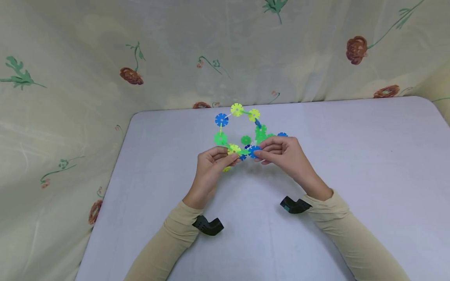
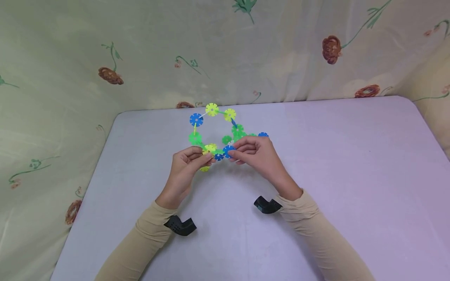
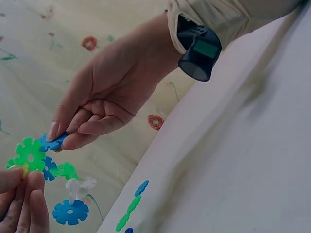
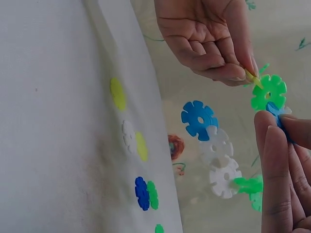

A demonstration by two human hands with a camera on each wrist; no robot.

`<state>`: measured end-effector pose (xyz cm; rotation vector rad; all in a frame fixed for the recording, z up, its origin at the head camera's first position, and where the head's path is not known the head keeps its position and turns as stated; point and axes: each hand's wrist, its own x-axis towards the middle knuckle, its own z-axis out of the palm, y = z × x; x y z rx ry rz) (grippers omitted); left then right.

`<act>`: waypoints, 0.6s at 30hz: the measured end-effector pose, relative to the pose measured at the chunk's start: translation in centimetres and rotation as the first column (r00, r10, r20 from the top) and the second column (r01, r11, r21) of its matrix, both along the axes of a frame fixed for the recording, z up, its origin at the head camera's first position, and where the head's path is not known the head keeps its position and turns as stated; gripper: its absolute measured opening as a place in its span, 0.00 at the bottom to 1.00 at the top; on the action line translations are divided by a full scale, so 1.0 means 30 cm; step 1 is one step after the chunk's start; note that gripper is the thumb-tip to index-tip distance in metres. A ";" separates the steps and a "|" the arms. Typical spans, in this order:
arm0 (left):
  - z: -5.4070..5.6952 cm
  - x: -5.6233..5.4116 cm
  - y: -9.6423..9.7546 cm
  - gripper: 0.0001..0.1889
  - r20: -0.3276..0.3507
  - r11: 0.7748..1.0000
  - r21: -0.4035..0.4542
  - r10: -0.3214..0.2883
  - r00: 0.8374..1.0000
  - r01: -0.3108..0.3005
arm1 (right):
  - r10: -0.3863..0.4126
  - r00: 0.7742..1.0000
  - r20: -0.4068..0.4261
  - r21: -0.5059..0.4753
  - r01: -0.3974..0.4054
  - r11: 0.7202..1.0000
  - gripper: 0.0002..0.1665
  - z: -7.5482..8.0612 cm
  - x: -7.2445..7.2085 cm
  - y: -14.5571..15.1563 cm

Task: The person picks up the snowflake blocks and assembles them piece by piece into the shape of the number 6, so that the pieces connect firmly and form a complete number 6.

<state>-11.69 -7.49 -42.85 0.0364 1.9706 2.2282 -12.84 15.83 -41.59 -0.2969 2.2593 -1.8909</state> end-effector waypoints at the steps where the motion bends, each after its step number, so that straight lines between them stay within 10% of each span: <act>1: 0.001 0.000 -0.002 0.08 -0.005 1.000 -0.007 0.001 1.000 -0.001 | 0.001 1.000 0.003 -0.001 -0.001 1.000 0.13 0.000 0.001 -0.003; 18: 0.005 -0.004 -0.008 0.08 -0.038 0.999 -0.040 0.025 0.999 -0.027 | -0.058 0.996 -0.062 -0.072 0.054 0.996 0.10 -0.012 0.021 -0.053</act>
